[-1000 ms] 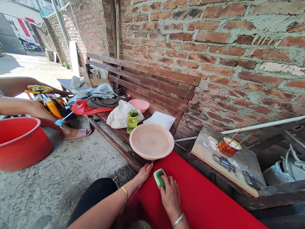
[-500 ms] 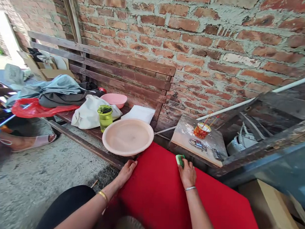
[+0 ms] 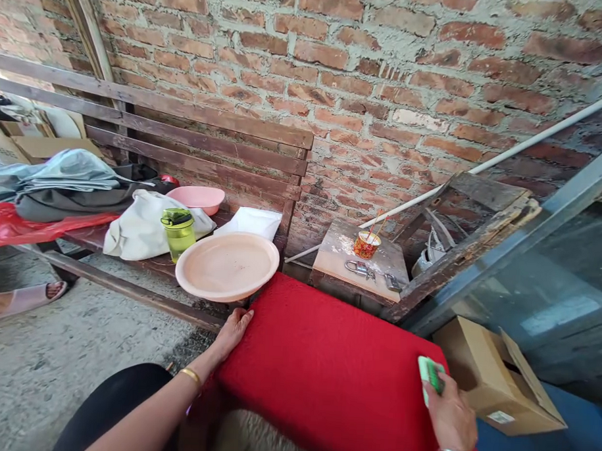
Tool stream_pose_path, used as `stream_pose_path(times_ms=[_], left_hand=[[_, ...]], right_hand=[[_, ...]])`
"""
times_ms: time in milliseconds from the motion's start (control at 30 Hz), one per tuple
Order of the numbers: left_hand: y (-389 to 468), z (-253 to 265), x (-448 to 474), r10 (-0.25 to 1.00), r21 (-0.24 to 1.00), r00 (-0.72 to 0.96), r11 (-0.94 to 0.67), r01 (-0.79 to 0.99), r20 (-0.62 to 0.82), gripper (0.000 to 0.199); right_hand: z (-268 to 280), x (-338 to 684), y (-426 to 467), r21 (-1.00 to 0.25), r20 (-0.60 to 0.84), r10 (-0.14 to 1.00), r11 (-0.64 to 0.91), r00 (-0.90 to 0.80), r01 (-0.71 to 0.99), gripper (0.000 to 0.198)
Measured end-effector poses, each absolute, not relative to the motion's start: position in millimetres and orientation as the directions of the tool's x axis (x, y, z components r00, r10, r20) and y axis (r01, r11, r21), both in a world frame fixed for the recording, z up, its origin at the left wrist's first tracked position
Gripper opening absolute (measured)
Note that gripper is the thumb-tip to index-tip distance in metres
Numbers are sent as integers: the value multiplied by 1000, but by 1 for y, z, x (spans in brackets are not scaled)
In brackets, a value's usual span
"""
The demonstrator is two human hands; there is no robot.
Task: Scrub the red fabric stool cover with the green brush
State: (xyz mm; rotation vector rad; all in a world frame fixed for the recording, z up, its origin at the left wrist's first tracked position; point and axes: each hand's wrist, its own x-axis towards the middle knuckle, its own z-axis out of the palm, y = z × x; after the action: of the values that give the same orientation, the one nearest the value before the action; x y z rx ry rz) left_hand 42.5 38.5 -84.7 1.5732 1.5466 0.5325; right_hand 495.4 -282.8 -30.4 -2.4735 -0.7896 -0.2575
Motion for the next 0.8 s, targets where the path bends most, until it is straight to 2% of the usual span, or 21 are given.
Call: stream_pose_path(times_ms=[67,133,233,300,367,500,567,800], left_hand=[[38,-84,44,954,783,146,122,610,-262,35],[39,-85,44,952,768,140,126,627,-271,35],[39,-86,44,953,750,131,126,649,-273,37],[40,-88,44,954,746,139,112,657,-266,37],[40,-89,44,955,745,150,97,660,-257,37],[39,-87,44,954,743,153,95,662,-258,37],[39,-85,46,951,737,139,118,665,-277,37],[36,-81,49,952,708,119,124,695,-284,42]], right_hand=[[-34,442,-261,-456,358,604,-552,712,698,47],[-39,376,-232,-490,329,750,-383,573,783,42],[-48,280,-194,-495,305,863,-217,402,842,31],[-51,235,-176,-435,262,938,-96,227,895,35],[-51,217,-162,-372,232,961,-53,149,927,38],[-46,263,-159,-293,266,922,-202,283,935,31],[-42,310,-174,-276,292,876,-306,383,911,35],[-32,450,-299,-274,425,568,-662,705,698,52]])
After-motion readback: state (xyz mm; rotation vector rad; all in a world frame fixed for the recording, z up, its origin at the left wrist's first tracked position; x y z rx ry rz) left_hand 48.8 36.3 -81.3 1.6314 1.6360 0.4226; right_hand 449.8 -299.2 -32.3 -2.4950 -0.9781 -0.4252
